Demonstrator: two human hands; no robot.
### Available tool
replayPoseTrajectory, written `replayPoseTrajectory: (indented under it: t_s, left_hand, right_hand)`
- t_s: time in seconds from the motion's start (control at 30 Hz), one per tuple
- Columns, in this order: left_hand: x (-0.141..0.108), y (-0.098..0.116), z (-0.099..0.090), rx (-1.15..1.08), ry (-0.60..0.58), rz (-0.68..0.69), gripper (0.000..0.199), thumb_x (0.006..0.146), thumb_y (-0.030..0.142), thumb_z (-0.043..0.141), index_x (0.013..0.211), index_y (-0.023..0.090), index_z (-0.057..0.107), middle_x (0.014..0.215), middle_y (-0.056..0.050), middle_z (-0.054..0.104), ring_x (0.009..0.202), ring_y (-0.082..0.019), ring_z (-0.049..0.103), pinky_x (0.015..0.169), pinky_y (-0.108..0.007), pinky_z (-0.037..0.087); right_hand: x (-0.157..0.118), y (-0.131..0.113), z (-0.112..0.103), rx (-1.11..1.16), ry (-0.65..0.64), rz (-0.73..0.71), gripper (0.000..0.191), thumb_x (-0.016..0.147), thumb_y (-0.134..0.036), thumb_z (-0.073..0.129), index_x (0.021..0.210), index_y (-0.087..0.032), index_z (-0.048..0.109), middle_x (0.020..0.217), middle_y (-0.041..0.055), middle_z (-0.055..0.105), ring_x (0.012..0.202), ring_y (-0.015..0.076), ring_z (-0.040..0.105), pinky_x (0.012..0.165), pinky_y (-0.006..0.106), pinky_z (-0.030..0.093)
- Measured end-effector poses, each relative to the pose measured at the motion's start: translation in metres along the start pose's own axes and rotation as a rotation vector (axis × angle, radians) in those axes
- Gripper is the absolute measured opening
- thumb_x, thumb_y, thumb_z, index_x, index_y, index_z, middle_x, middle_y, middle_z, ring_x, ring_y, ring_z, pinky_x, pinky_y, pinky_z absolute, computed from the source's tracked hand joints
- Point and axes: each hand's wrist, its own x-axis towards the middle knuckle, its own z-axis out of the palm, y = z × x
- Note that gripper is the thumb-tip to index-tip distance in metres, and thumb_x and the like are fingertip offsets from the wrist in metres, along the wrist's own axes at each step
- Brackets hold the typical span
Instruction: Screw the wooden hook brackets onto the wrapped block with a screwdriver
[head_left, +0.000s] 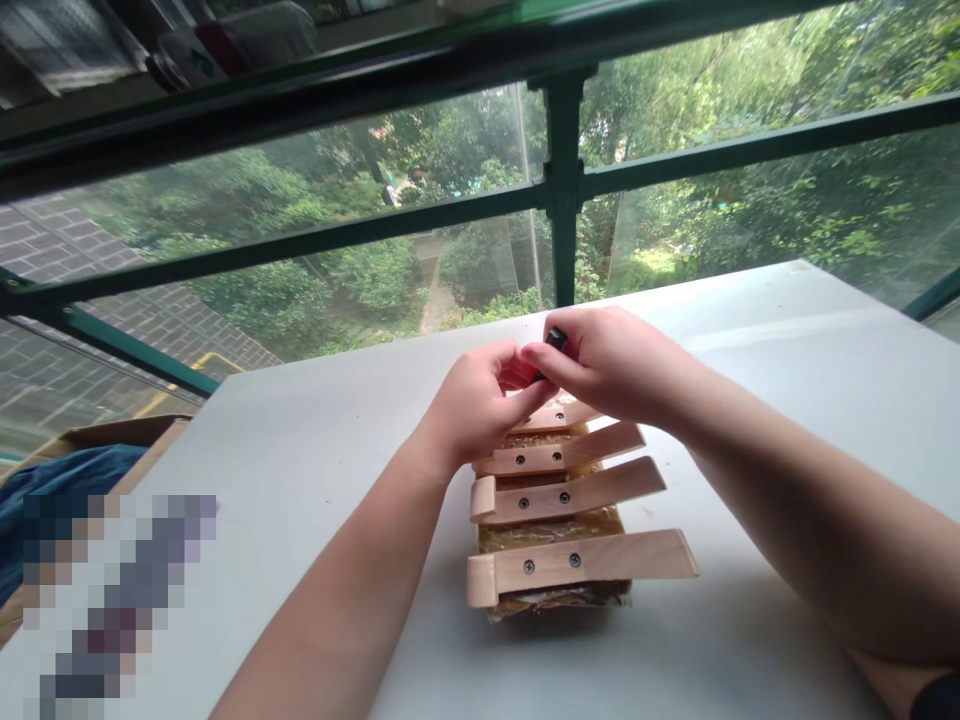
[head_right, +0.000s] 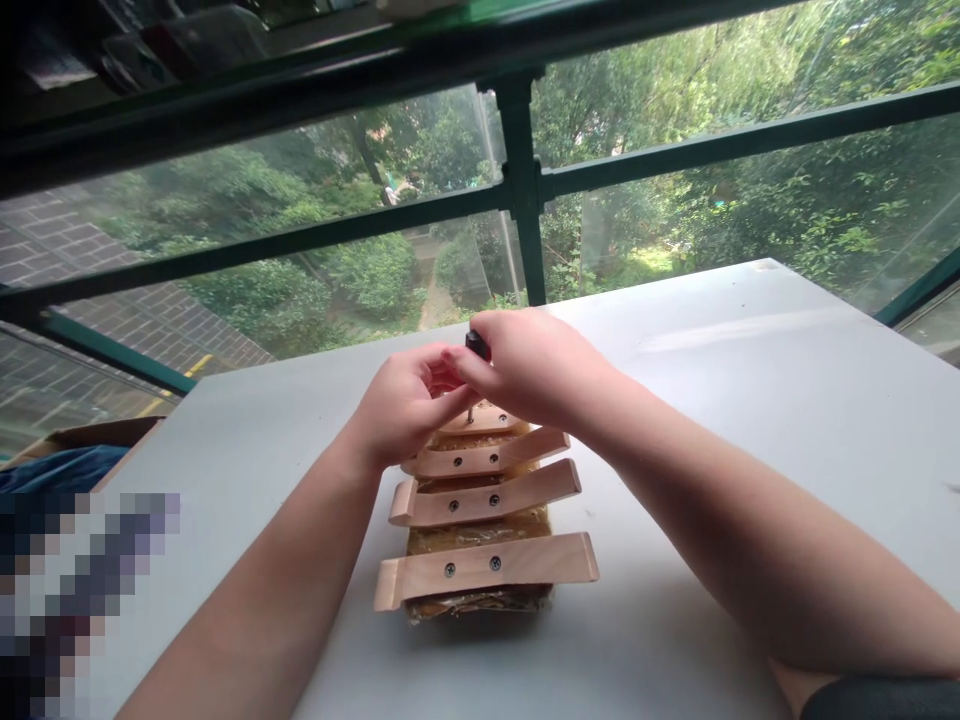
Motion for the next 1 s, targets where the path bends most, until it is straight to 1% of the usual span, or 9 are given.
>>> replayPoseTrajectory:
  t_s: [0.07,0.13,0.17,0.27,0.4,0.53,0.63,0.8,1.0]
  left_hand:
    - [-0.001,0.001,0.000,-0.003,-0.004,-0.006,0.026,0.079,0.037,0.072,0.089,0.014,0.064,0.084,-0.005,0.070,0.079,-0.018,0.065,0.068,-0.026,0.051]
    - [-0.001,0.002,0.000,-0.006,-0.004,-0.015,0.025,0.078,0.036,0.073,0.087,0.014,0.064,0.084,-0.005,0.070,0.079,-0.018,0.066,0.069,-0.027,0.051]
    - [-0.001,0.002,0.000,-0.010,0.001,-0.019,0.024,0.077,0.034,0.073,0.087,0.014,0.065,0.085,-0.005,0.071,0.080,-0.018,0.066,0.071,-0.027,0.052]
    - [-0.002,0.003,0.000,-0.014,0.022,-0.033,0.023,0.074,0.031,0.075,0.088,0.014,0.067,0.084,-0.006,0.072,0.079,-0.019,0.067,0.071,-0.028,0.052]
    - [-0.002,0.005,0.000,0.021,-0.008,-0.039,0.020,0.078,0.031,0.070,0.086,0.014,0.068,0.080,-0.004,0.071,0.075,-0.017,0.065,0.069,-0.027,0.051]
    - [-0.001,0.005,0.000,0.061,-0.046,0.008,0.018,0.082,0.032,0.065,0.084,0.014,0.065,0.080,-0.004,0.068,0.076,-0.016,0.063,0.070,-0.027,0.050]
    - [0.000,0.003,0.000,0.091,-0.061,0.038,0.018,0.084,0.031,0.062,0.087,0.014,0.064,0.084,-0.005,0.068,0.080,-0.018,0.064,0.074,-0.028,0.051]
    - [0.000,0.002,0.001,0.025,-0.097,0.025,0.024,0.087,0.035,0.060,0.098,0.015,0.064,0.095,-0.008,0.071,0.090,-0.021,0.066,0.080,-0.031,0.052]
    - [0.001,0.000,0.002,-0.043,-0.146,-0.007,0.031,0.086,0.042,0.064,0.102,0.015,0.062,0.095,-0.008,0.070,0.090,-0.021,0.066,0.077,-0.031,0.052]
  right_hand:
    - [-0.002,0.001,-0.006,0.034,-0.006,-0.083,0.018,0.088,-0.038,0.053,0.091,-0.021,0.059,0.068,-0.0008,0.062,0.059,0.0129,0.049,0.055,0.026,0.030]
    - [-0.005,0.002,-0.015,0.088,-0.060,-0.174,0.023,0.085,-0.029,0.055,0.106,-0.022,0.059,0.071,-0.0023,0.064,0.060,0.0123,0.051,0.057,0.025,0.033]
    - [-0.006,0.004,-0.019,0.101,-0.098,-0.213,0.025,0.083,-0.025,0.056,0.108,-0.022,0.059,0.074,-0.0023,0.066,0.061,0.0120,0.052,0.059,0.025,0.035]
    - [-0.008,0.006,-0.028,0.081,-0.129,-0.260,0.021,0.081,-0.021,0.057,0.099,-0.022,0.066,0.084,0.0005,0.069,0.068,0.0135,0.057,0.063,0.025,0.037]
    - [-0.007,0.002,-0.031,-0.019,-0.132,-0.170,0.015,0.082,-0.027,0.057,0.089,-0.022,0.070,0.079,0.0016,0.069,0.067,0.0154,0.057,0.061,0.027,0.035]
    - [-0.007,-0.006,-0.025,-0.063,-0.095,-0.125,0.013,0.083,-0.030,0.055,0.083,-0.021,0.065,0.072,0.0020,0.064,0.061,0.0146,0.051,0.057,0.028,0.030]
    - [-0.007,-0.009,-0.018,-0.085,-0.046,-0.116,0.011,0.083,-0.028,0.053,0.075,-0.021,0.055,0.064,0.0001,0.057,0.056,0.0128,0.043,0.054,0.028,0.026]
    - [-0.005,-0.005,-0.011,-0.172,-0.021,-0.069,0.024,0.087,-0.032,0.047,0.067,-0.022,0.042,0.056,-0.0013,0.045,0.051,0.0121,0.031,0.052,0.029,0.022]
    - [-0.003,-0.003,-0.011,-0.209,-0.090,-0.007,0.037,0.092,-0.044,0.043,0.062,-0.022,0.044,0.054,0.0002,0.048,0.049,0.0131,0.035,0.052,0.030,0.024]
